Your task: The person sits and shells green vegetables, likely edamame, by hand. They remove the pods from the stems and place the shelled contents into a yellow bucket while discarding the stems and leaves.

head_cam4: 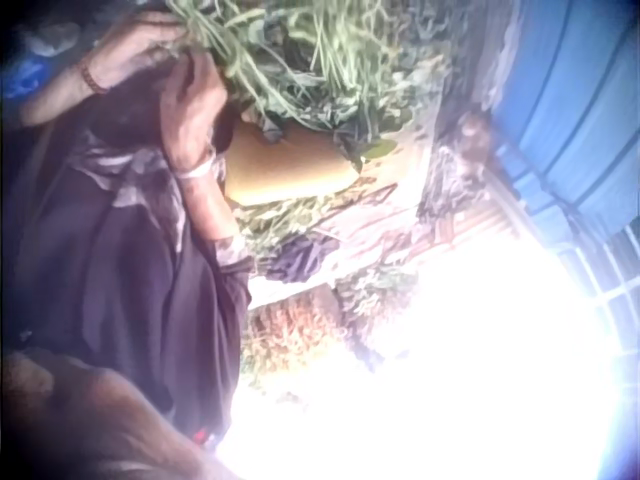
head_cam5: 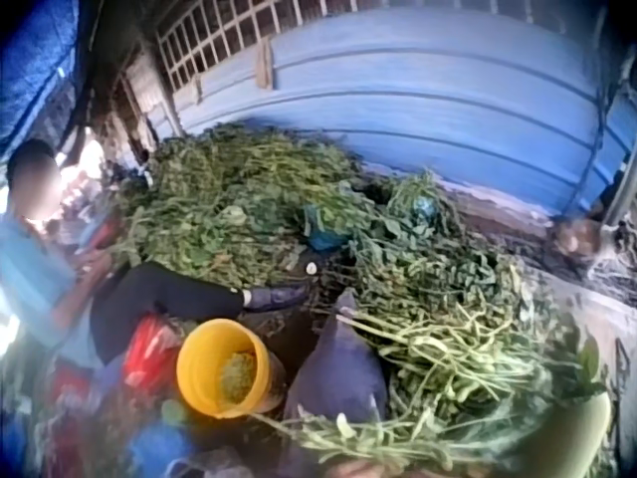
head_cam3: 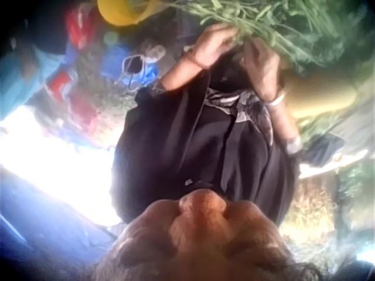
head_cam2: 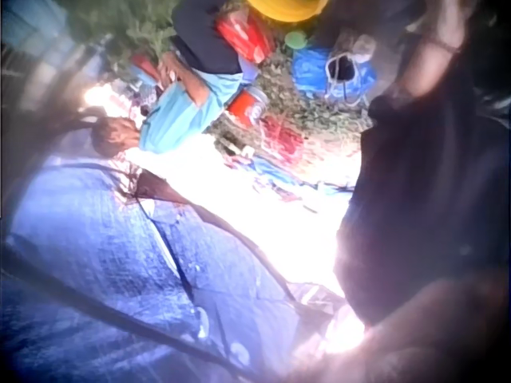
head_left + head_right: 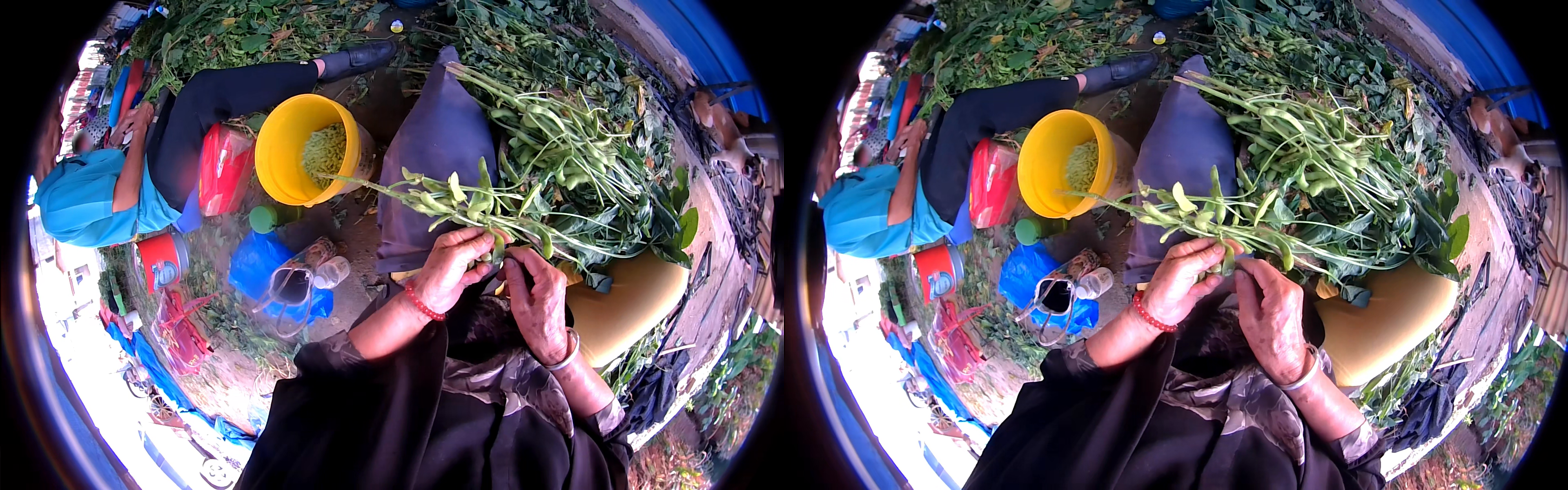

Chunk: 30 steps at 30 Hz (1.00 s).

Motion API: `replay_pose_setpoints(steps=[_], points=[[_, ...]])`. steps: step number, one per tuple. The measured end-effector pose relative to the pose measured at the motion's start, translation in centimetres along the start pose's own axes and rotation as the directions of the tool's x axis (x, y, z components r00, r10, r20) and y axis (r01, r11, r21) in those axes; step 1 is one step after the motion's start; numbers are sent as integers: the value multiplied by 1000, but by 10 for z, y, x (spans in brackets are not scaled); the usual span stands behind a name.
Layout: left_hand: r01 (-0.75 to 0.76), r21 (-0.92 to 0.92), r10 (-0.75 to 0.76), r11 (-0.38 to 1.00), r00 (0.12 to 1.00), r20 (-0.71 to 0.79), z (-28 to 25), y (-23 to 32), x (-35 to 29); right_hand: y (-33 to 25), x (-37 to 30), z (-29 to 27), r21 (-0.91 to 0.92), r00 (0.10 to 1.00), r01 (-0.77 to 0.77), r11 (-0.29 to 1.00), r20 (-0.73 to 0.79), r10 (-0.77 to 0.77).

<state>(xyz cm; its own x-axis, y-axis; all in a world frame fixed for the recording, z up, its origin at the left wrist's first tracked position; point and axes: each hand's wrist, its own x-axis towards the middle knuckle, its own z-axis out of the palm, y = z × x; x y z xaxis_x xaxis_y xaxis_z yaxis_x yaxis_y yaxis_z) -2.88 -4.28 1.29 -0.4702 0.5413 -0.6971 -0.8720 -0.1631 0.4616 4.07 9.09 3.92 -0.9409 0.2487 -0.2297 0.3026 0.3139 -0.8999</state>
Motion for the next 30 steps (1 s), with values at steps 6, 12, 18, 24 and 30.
replay_pose_setpoints(steps=[6,12,18,24,30], points=[[-33,-32,33,999,999,-21,4,-1,2,-18,10,-3,-267,974,218,939,-2,-227],[-275,-44,277,961,933,230,-24,-23,13,-46,56,27,-451,844,505,736,80,-530],[-313,-68,318,947,944,87,-10,-19,6,-45,74,47,-516,741,648,561,254,-622],[-393,467,355,792,919,172,-27,-11,12,-41,53,29,-271,860,495,826,13,-511],[52,61,-55,997,997,61,-8,8,3,-28,42,14,-97,964,251,963,-58,-258]])
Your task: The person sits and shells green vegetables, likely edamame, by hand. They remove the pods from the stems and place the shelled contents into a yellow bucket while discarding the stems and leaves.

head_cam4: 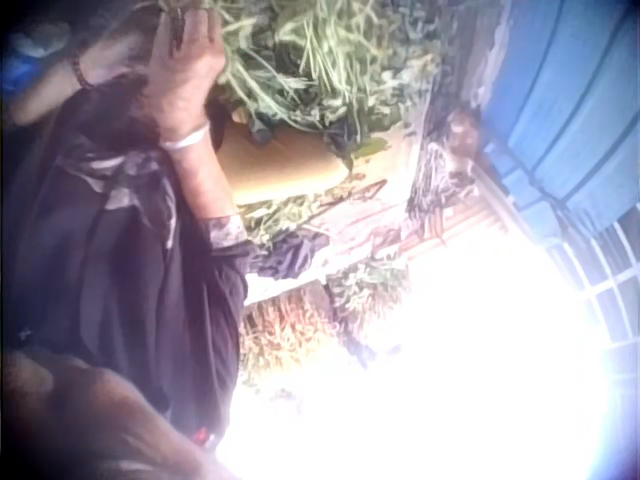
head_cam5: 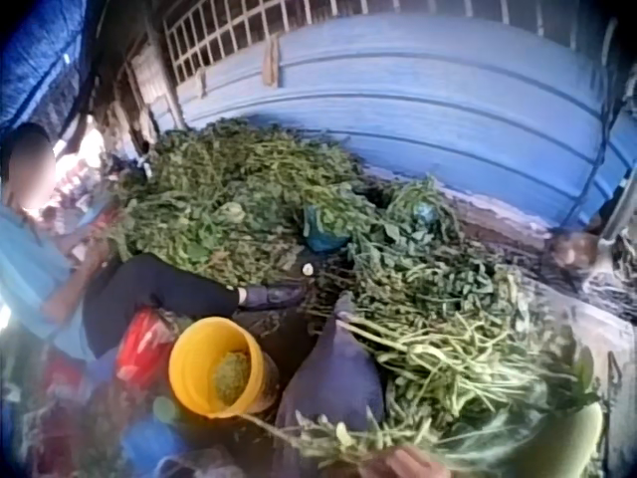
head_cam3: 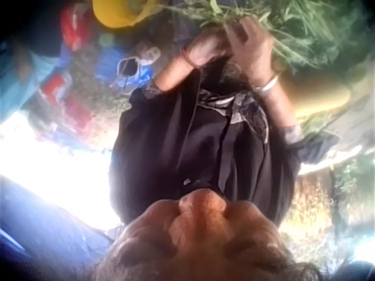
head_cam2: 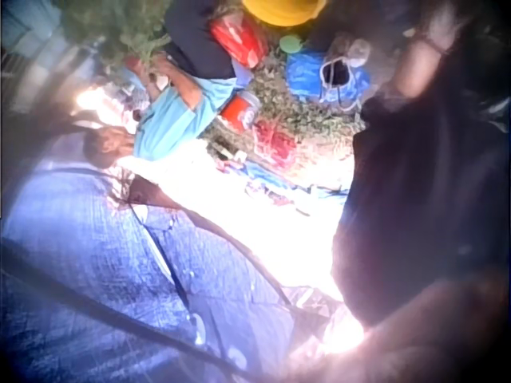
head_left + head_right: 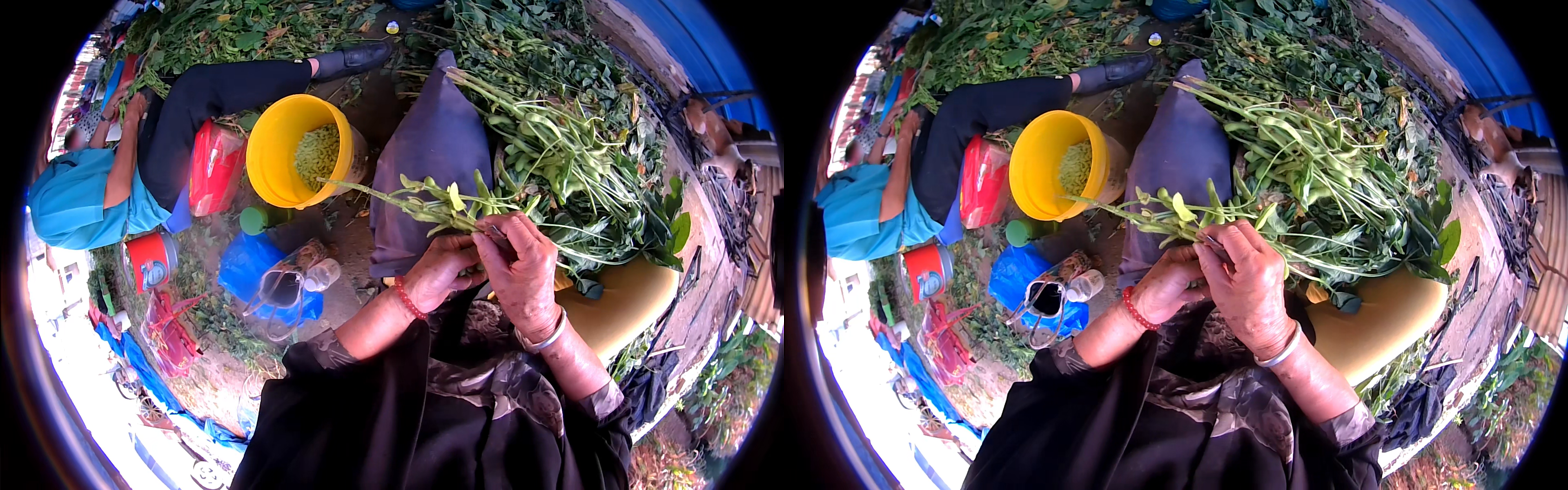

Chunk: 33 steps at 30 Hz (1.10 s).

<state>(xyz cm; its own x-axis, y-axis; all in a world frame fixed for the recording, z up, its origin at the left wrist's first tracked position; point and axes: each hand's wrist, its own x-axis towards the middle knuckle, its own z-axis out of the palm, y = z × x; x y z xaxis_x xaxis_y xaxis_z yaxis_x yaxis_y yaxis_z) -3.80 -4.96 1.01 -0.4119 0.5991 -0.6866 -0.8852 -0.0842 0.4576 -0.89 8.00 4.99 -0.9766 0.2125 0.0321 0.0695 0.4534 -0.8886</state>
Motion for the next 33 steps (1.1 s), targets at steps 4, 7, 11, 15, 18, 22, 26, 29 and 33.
replay_pose_setpoints(steps=[4,7,11,15,18,22,26,29,33], points=[[-217,245,198,945,975,98,-6,-3,1,7,-2,-2,150,989,-145,978,-19,150],[-382,526,286,760,923,257,-21,-6,4,12,-1,-3,312,972,-226,923,13,234],[-41,100,35,994,998,60,-8,1,-1,14,0,-3,419,958,-283,863,77,277],[2,40,-4,999,999,48,-3,4,-5,13,1,-4,382,962,-267,885,43,271],[97,144,-126,985,971,206,-11,17,-8,17,-1,-4,249,987,-144,958,-36,158],[63,231,-128,971,952,279,-30,20,-17,16,-5,-4,-47,994,101,994,-37,-103],[-125,32,126,992,991,-33,-12,12,-25,8,-16,0,-36,995,98,995,1,-98],[-143,-99,131,985,984,-119,-9,4,-27,2,-24,4,73,999,-47,996,18,46],[-140,-119,111,983,969,-223,3,-2,-25,3,-30,2,134,986,-160,978,73,151]])
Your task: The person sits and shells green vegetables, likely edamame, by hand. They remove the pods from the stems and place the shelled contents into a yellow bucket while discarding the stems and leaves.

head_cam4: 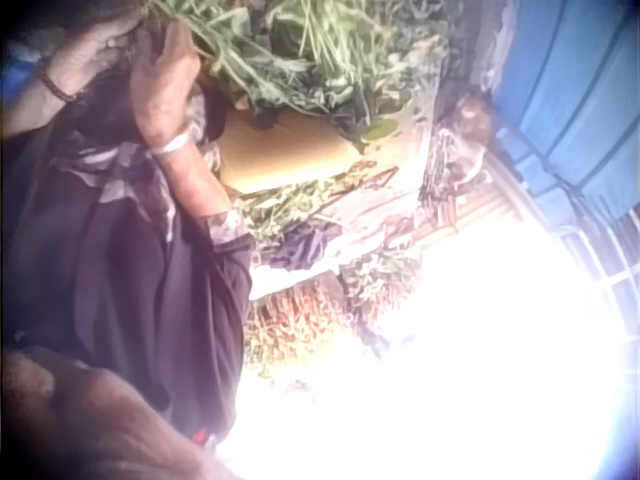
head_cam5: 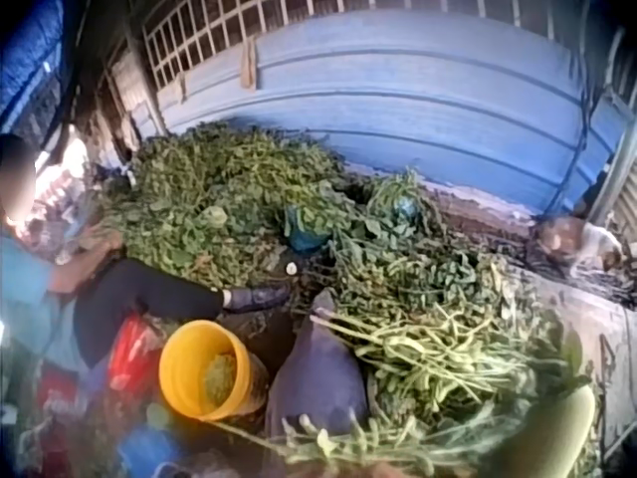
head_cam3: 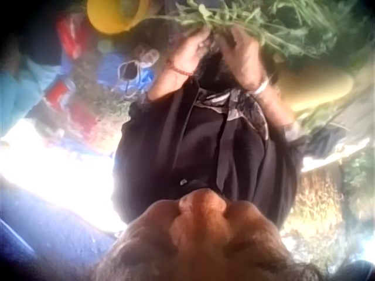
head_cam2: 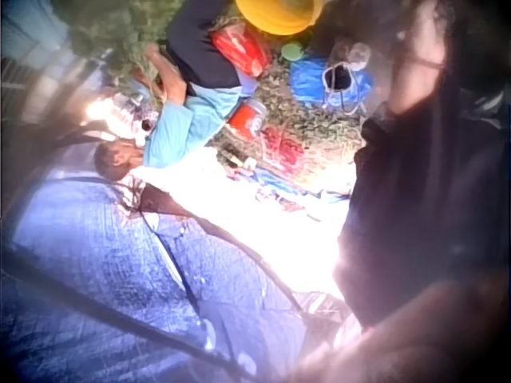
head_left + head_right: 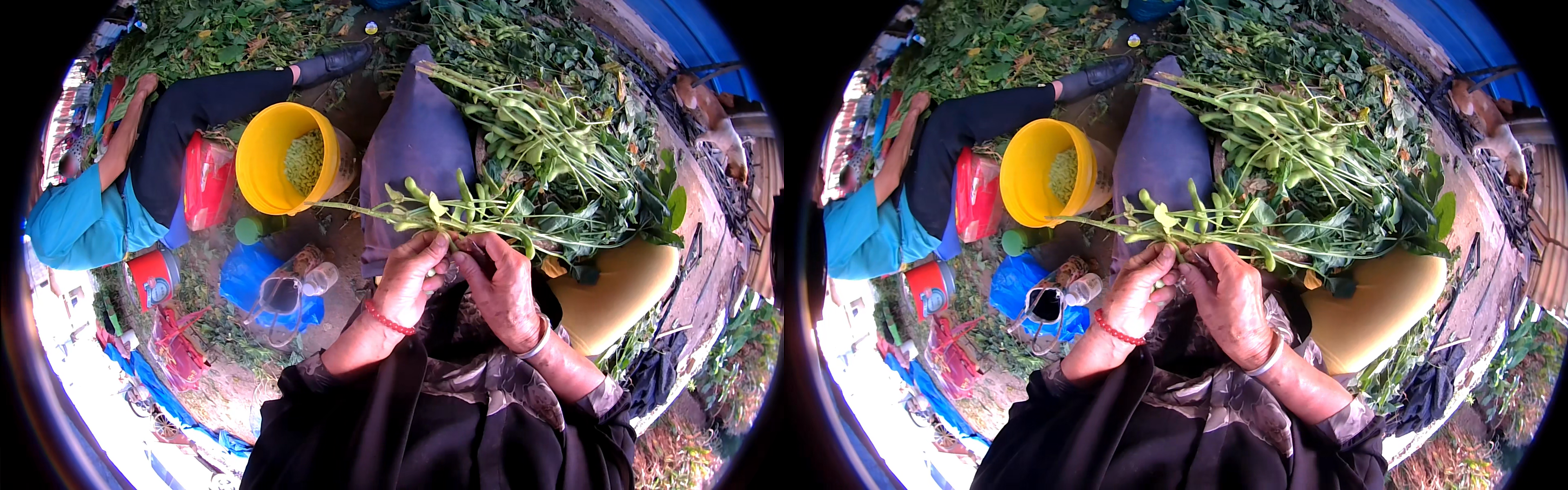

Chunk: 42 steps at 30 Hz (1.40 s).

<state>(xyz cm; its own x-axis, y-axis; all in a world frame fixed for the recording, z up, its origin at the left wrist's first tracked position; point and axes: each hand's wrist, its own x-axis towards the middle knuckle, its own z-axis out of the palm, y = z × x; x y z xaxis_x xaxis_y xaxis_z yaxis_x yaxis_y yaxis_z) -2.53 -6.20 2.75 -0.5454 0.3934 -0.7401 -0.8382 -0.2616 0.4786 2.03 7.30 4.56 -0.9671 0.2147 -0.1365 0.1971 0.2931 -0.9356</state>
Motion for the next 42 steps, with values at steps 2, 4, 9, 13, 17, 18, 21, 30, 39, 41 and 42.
replay_pose_setpoints(steps=[2,4,9,13,17,18,21,30,39,41,42], points=[[-89,50,90,995,996,-9,3,-5,-1,0,-2,-4,-51,999,10,999,49,-8],[-121,73,125,990,991,-44,6,-7,-1,-1,-6,-8,-135,993,34,990,120,-17],[-194,157,206,968,976,-68,9,-13,2,1,-11,-8,16,992,-14,1000,125,12],[-216,211,221,953,975,-1,4,-14,5,9,-8,-7,237,949,-286,929,206,239],[-118,173,101,978,990,101,-4,-4,7,16,-5,-7,363,908,-397,843,290,302],[-102,166,83,981,990,115,-4,-2,6,15,-4,-7,355,911,-389,850,285,298],[-186,308,150,933,979,137,-1,-1,6,6,-5,-6,206,942,-296,933,221,251],[-141,216,114,966,984,134,-9,2,9,1,-3,-4,197,933,-328,924,220,285],[-226,-38,228,973,972,51,-1,-4,5,-20,43,27,-554,874,481,680,233,-427],[-202,81,197,976,978,61,-3,-1,8,-17,55,33,-576,837,541,613,299,-458],[-189,138,182,972,981,64,-6,1,9,-17,59,34,-594,828,557,581,349,-438]])
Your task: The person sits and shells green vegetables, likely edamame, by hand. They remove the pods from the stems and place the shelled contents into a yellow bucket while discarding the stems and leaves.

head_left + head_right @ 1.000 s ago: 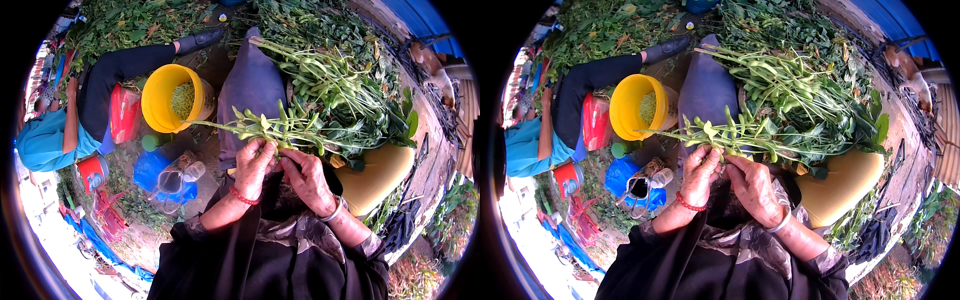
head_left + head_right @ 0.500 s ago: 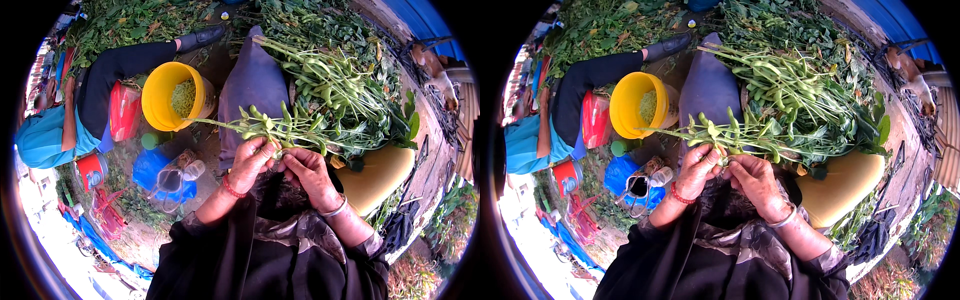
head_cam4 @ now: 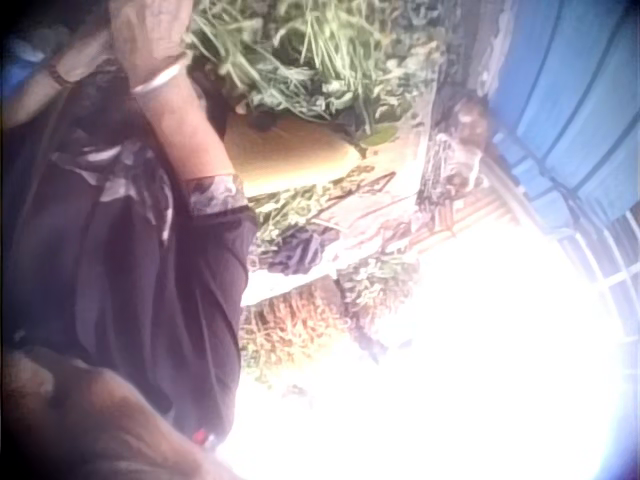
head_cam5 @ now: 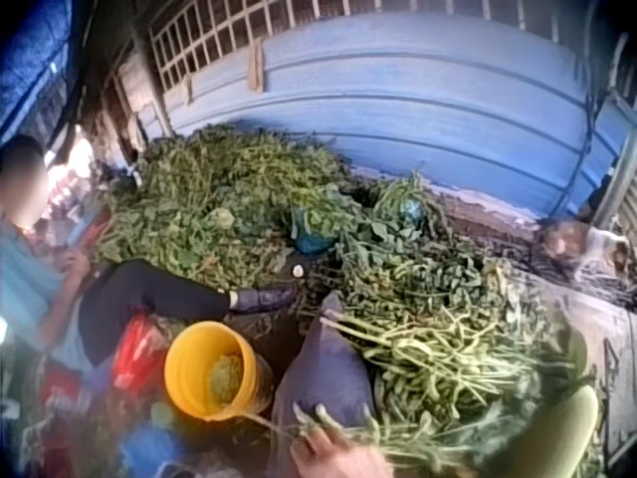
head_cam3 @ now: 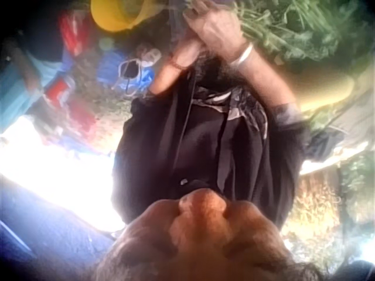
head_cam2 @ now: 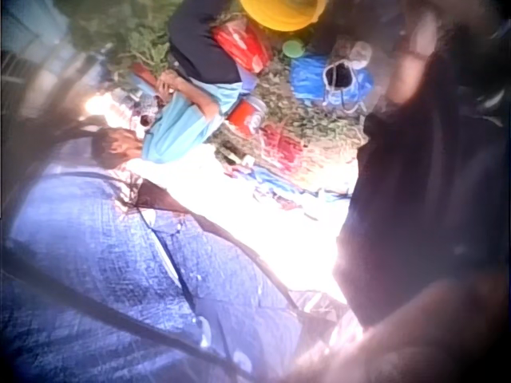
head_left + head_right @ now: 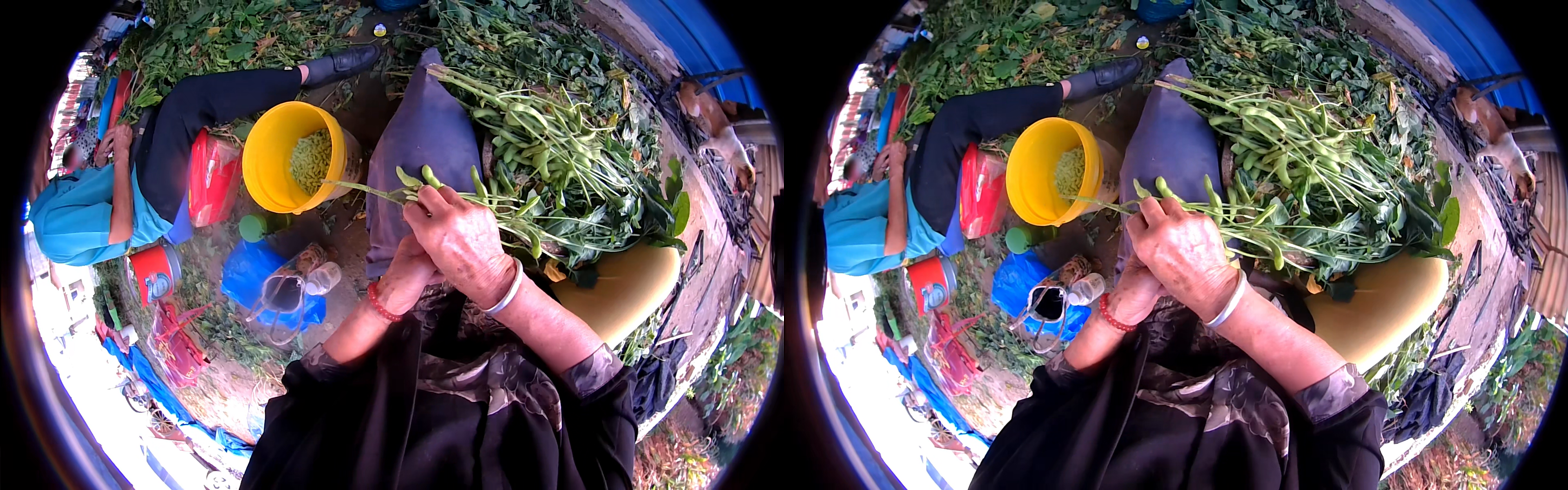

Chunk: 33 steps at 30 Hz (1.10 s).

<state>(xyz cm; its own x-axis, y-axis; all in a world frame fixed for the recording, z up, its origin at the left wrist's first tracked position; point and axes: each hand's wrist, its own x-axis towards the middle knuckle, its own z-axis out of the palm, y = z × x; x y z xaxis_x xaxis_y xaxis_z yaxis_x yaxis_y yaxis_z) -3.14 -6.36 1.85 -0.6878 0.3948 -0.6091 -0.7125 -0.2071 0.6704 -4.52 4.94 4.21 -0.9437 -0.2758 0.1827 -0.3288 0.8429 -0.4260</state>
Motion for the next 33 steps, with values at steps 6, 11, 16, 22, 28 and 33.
replay_pose_setpoints(steps=[6,11,16,22,28,33], points=[[108,-93,-107,990,994,16,-25,3,1,8,-24,-7,330,957,-216,919,-114,266],[245,-231,-230,942,969,90,-11,9,1,0,-44,-23,591,855,-390,706,-52,516],[273,-202,-266,940,962,62,1,7,3,-6,-61,-19,718,758,-465,518,20,652],[63,-17,-65,998,991,-116,14,-3,-3,0,-79,-19,623,865,-429,654,75,496],[-52,86,63,995,990,-124,18,-12,-3,3,-81,-18,690,838,-478,544,173,518],[68,80,-67,995,998,-10,4,-5,2,10,-81,-10,820,690,-572,-3,484,538]])
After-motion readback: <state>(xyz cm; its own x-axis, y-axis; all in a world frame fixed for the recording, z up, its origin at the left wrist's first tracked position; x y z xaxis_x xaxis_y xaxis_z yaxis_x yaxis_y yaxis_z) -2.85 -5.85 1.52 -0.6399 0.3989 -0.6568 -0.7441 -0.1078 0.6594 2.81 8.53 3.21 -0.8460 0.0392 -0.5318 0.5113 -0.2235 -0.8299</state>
